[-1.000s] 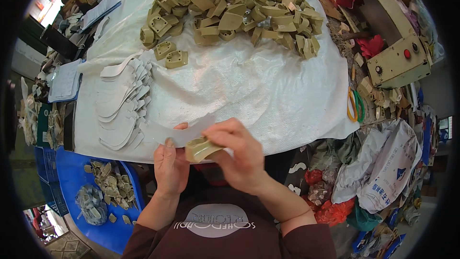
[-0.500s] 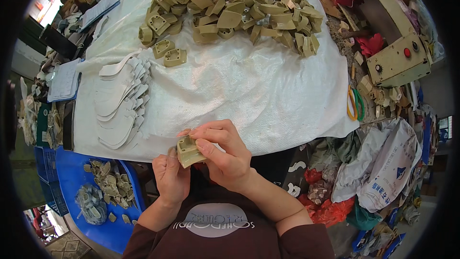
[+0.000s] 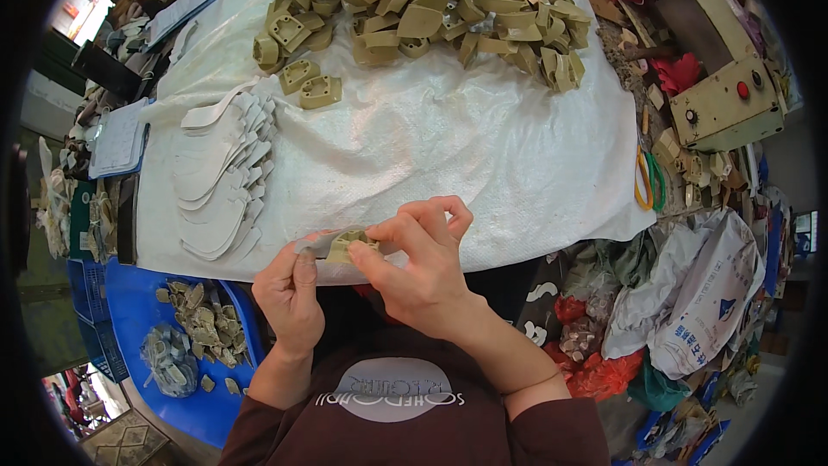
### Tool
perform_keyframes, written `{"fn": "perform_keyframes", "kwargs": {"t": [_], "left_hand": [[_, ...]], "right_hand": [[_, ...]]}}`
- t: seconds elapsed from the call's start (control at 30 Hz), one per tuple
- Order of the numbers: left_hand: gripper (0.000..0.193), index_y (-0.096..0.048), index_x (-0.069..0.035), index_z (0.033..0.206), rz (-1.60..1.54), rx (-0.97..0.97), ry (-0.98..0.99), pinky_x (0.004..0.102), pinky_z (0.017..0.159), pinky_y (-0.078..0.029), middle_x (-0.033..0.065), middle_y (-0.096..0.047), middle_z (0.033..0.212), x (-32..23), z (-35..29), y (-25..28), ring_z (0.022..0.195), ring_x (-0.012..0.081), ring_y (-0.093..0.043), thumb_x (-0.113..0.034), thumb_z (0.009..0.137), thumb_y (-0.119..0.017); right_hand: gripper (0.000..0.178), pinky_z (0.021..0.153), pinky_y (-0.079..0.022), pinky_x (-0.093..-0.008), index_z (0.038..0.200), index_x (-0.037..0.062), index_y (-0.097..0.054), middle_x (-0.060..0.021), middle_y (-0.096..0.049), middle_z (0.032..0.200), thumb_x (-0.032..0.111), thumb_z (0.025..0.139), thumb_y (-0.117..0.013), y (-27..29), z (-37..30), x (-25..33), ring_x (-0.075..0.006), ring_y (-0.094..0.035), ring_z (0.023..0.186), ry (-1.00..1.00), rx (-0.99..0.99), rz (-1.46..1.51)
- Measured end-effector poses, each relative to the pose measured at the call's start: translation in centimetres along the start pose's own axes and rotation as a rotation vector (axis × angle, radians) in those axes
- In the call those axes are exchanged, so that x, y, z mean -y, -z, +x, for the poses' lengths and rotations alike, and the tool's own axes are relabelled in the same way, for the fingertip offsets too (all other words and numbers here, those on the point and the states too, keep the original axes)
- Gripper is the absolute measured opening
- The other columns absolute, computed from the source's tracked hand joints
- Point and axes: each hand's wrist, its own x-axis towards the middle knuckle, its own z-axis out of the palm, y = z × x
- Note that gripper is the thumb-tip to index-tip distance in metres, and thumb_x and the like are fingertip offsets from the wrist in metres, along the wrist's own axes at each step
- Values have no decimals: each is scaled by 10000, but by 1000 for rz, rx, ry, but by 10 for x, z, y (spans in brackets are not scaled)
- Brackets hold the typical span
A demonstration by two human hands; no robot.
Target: The person repeatedly picks up a beige plastic housing and a white foam insert, presses the insert into the housing, and places the assembled unit on a table. The process is repeated continuously throughout the clip.
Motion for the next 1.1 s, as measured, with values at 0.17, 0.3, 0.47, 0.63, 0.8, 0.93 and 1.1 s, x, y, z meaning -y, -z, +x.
{"fn": "perform_keyframes", "kwargs": {"t": [0.17,0.3,0.47,0.63,0.8,0.93,1.1], "left_hand": [[209,-634,80,1028,32,9,28,241,691,-451,106,-650,828,3,-9,-9,748,132,-577,-39,926,-496],[203,-619,61,1058,190,-21,-202,279,660,-489,177,-651,876,8,-11,-19,735,242,-631,49,874,-534],[226,-631,36,1075,200,-18,-198,271,647,-477,165,-619,894,4,-9,-21,763,231,-607,37,853,-588],[214,-653,-14,1023,-143,5,-187,257,618,-423,71,-555,780,23,-2,-18,725,190,-529,-80,821,-681],[202,-622,-28,858,69,-5,-375,291,564,-386,51,-514,695,19,-3,-18,639,202,-473,-182,789,-732],[202,-609,-37,827,49,-43,-398,308,562,-389,47,-487,658,20,-2,-16,624,211,-461,-164,758,-751],[219,-634,-58,828,175,-120,-568,303,602,-394,27,-511,710,16,3,-11,680,216,-490,-41,659,-771]], "right_hand": [[374,812,-254,-450,921,140,-615,0,-497,844,37,569,-687,10,3,9,-219,-476,856,-114,217,-63],[372,815,-250,-442,910,130,-610,-3,-485,825,26,559,-682,10,2,7,-214,-465,835,-108,223,-78],[361,810,-264,-423,926,113,-596,-17,-501,819,-7,594,-674,-2,-7,-12,-214,-466,809,-130,98,127],[312,775,-321,-378,959,99,-585,-47,-515,809,4,677,-678,-1,-10,-16,-234,-474,794,-223,91,553],[336,762,-339,-365,974,93,-575,-65,-517,816,-1,673,-690,2,-9,-13,-245,-481,785,-186,215,667],[326,763,-340,-370,968,99,-577,-56,-528,841,0,677,-685,3,-3,-5,-243,-482,791,-134,269,592],[327,777,-356,-388,960,99,-586,-48,-579,935,44,668,-724,-8,-6,-10,-247,-501,843,9,68,378]]}}
